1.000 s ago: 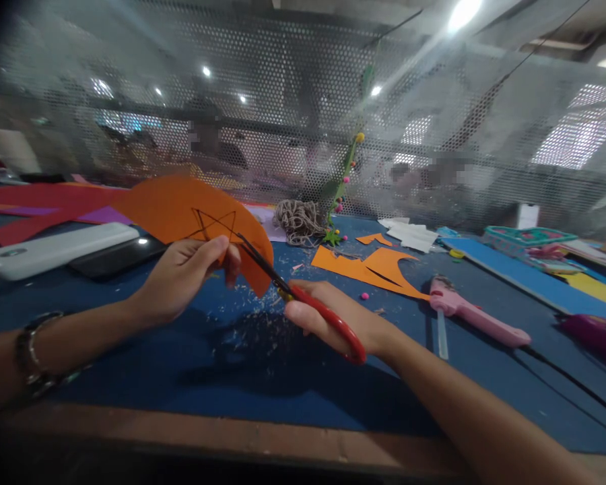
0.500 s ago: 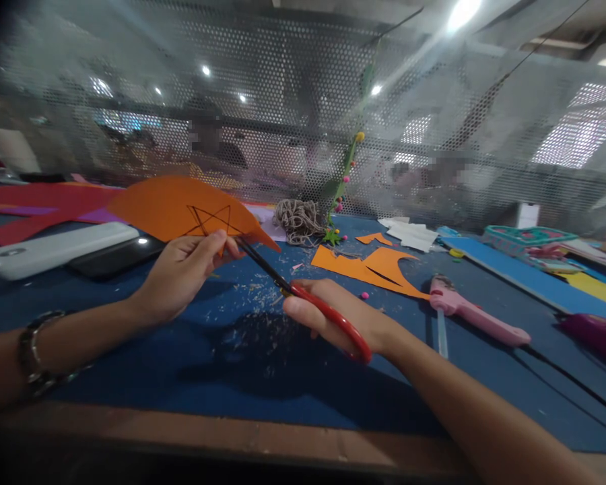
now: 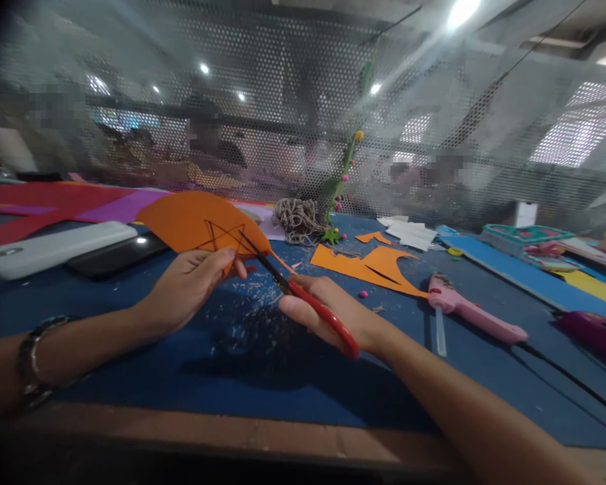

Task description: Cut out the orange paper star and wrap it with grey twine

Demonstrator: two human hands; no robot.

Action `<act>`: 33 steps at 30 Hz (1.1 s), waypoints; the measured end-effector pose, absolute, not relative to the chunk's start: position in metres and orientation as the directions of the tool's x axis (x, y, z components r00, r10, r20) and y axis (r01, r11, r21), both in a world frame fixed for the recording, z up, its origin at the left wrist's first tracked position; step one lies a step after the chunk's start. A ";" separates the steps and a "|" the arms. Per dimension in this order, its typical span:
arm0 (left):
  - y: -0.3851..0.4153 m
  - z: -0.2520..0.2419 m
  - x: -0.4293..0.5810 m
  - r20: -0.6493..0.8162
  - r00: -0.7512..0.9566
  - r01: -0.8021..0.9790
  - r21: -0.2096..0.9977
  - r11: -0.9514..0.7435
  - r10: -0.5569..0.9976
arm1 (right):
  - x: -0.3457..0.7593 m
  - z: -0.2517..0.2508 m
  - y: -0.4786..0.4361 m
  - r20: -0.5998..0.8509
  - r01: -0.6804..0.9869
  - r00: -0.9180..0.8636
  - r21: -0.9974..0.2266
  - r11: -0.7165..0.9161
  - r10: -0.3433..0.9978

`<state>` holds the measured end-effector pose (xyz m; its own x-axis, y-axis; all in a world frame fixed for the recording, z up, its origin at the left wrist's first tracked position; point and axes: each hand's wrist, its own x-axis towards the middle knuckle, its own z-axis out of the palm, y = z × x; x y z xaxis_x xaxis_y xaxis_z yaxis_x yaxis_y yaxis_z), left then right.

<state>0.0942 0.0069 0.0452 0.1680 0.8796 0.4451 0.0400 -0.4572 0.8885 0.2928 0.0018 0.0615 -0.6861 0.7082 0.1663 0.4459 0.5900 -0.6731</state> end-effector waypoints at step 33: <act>0.007 0.046 0.094 0.413 0.209 0.060 0.899 -0.433 0.886 | 0.294 0.061 0.003 0.155 0.443 -0.711 -0.660 0.607 0.686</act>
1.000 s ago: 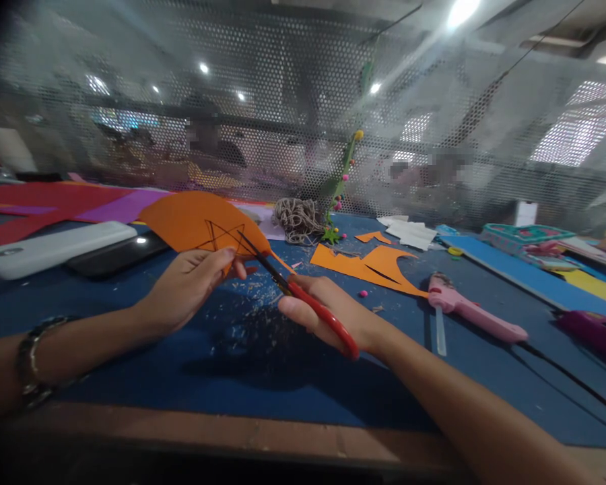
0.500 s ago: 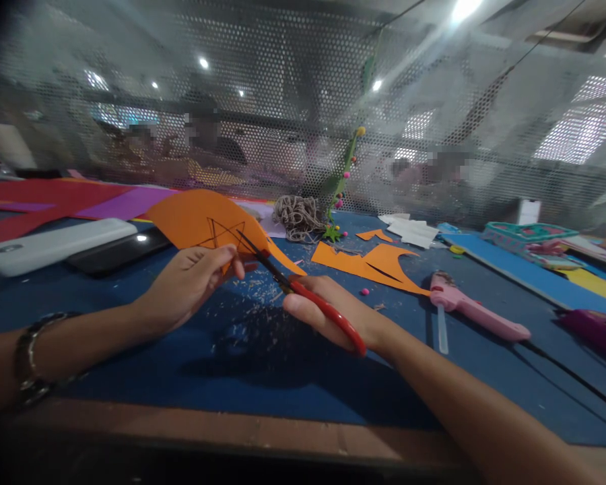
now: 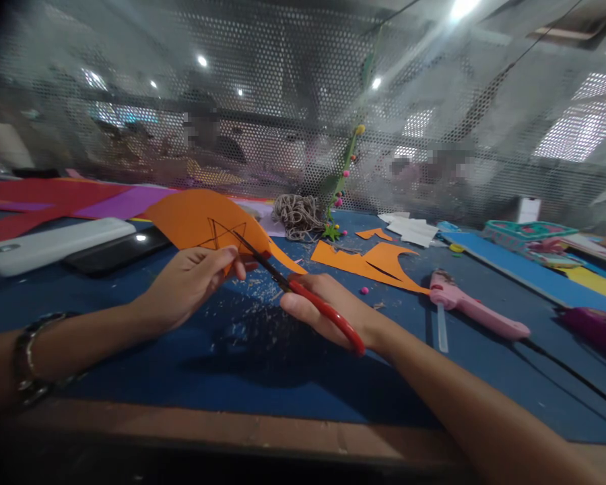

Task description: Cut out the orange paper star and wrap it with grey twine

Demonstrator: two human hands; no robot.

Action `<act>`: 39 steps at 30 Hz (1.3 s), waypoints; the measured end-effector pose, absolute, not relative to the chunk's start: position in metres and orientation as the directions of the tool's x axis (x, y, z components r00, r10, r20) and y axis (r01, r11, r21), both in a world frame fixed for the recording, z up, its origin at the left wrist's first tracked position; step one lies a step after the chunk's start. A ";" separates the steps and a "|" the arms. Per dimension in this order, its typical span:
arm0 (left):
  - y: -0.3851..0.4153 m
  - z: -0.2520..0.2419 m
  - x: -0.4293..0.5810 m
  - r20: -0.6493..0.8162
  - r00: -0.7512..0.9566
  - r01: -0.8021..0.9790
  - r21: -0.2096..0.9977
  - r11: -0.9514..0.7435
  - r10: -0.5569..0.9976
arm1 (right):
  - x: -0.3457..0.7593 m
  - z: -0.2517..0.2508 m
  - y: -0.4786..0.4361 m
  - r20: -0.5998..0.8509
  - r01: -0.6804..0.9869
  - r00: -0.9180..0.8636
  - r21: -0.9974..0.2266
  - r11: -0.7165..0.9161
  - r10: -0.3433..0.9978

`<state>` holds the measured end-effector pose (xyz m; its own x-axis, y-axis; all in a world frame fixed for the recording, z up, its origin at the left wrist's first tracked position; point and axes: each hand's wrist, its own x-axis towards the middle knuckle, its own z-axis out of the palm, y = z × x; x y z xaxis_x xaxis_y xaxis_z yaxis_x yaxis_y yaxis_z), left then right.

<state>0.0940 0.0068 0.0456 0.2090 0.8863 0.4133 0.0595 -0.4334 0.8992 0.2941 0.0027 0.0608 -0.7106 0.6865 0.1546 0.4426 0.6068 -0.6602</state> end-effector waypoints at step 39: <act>-0.004 0.058 0.100 0.417 0.284 0.188 0.859 -0.476 0.864 | 0.291 0.066 -0.001 0.226 0.452 -0.738 -0.535 0.714 0.636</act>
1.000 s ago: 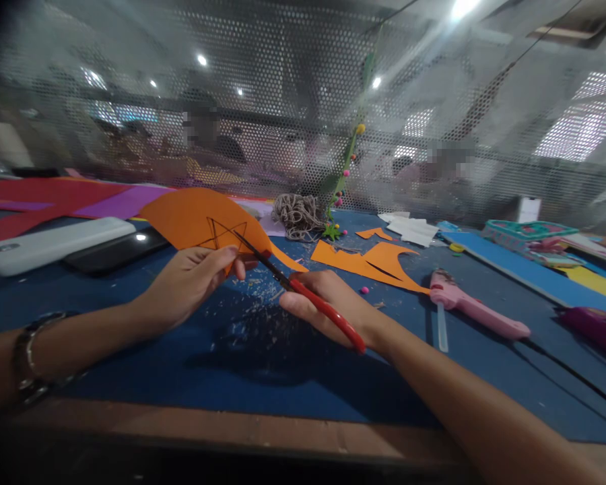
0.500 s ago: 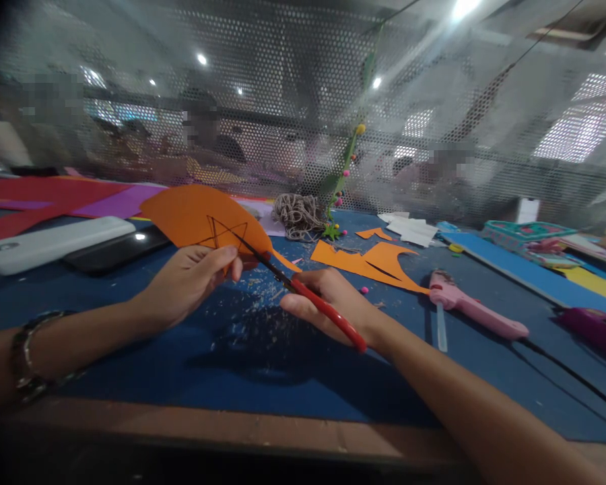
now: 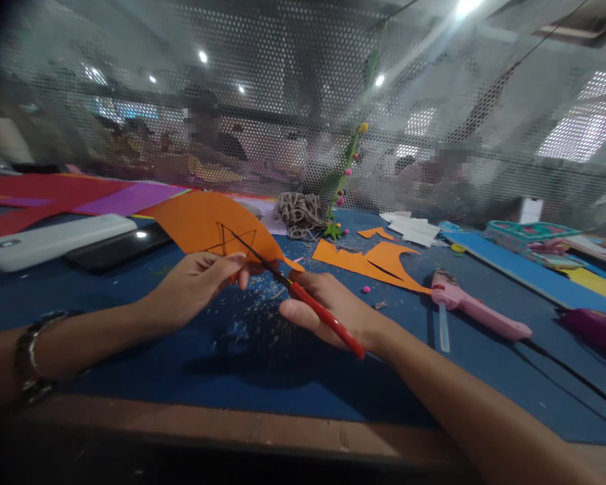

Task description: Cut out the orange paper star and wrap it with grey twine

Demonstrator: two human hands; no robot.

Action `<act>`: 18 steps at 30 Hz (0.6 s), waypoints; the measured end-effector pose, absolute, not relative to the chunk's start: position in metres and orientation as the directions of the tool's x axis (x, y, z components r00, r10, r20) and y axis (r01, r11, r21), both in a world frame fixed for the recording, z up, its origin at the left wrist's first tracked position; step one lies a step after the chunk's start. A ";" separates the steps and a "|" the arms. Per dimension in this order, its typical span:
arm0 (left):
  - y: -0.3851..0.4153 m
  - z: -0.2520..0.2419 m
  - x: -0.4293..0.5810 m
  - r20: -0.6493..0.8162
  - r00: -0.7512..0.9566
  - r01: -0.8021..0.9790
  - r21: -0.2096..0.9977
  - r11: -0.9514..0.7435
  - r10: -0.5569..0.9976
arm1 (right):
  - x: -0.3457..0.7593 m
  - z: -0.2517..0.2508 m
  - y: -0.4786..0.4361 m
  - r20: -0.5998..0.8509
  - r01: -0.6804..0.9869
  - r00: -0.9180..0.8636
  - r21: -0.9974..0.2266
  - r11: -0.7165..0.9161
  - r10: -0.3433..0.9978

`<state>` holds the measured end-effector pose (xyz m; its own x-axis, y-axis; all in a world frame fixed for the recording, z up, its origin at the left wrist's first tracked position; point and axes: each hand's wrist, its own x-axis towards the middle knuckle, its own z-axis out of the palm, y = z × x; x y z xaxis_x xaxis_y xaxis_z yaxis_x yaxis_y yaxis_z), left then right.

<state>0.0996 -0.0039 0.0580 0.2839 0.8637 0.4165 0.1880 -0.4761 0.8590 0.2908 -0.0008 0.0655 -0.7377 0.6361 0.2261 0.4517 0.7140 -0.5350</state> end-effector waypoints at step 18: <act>-0.003 0.055 0.097 0.325 0.309 0.232 0.886 -0.402 0.894 | 0.290 0.063 0.001 0.248 0.482 -0.687 -0.548 0.684 0.683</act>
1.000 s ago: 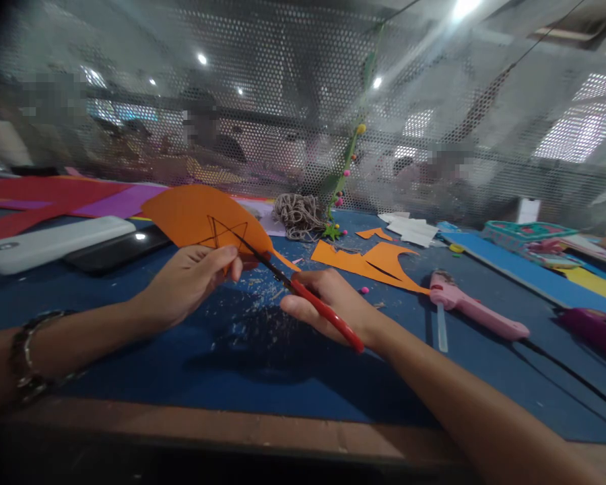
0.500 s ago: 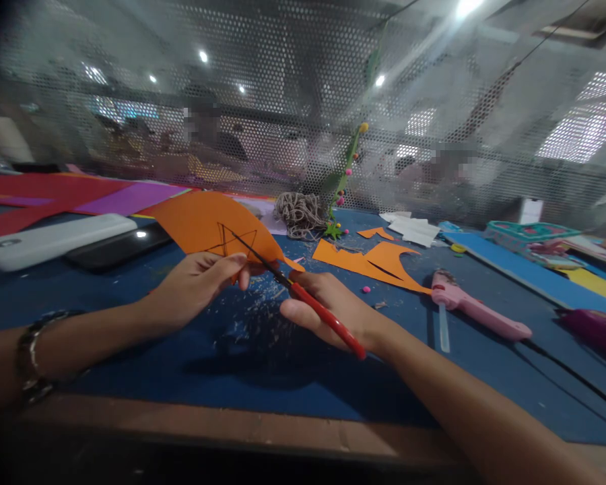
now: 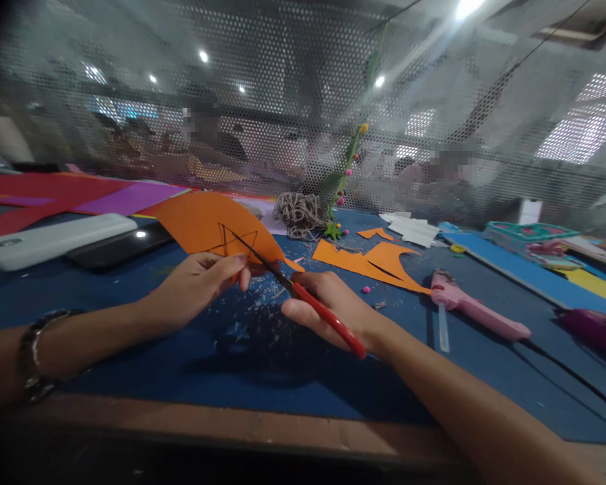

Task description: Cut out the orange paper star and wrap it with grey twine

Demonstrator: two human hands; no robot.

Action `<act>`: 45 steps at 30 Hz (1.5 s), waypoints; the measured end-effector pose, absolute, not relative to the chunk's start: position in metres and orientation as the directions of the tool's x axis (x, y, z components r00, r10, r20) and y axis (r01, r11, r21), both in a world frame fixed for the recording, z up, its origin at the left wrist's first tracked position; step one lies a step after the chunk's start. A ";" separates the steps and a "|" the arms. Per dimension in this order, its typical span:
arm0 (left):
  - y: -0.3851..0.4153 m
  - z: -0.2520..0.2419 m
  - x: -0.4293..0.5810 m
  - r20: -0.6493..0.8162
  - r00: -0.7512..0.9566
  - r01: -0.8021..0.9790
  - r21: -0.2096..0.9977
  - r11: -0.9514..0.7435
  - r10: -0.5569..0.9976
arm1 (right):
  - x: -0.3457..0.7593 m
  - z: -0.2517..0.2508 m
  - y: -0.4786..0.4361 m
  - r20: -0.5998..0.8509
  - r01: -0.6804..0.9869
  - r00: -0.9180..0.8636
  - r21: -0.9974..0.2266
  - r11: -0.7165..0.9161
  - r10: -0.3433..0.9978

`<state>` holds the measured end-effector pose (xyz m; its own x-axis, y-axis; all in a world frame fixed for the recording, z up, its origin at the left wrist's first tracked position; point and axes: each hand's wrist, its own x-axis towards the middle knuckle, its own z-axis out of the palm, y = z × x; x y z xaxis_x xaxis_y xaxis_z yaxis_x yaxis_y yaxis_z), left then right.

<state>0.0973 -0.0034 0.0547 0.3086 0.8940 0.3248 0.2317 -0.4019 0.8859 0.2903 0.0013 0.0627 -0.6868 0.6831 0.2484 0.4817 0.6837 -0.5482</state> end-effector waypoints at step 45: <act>0.014 0.049 0.091 0.400 0.279 -0.065 0.915 -0.399 0.873 | 0.295 0.062 0.000 0.183 0.432 -0.679 -0.684 0.588 0.711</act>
<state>0.0908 0.0145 0.0488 0.2788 0.8730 0.4003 -0.0651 -0.3987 0.9148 0.2950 -0.0004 0.0622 -0.6786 0.7115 0.1826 0.4319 0.5875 -0.6843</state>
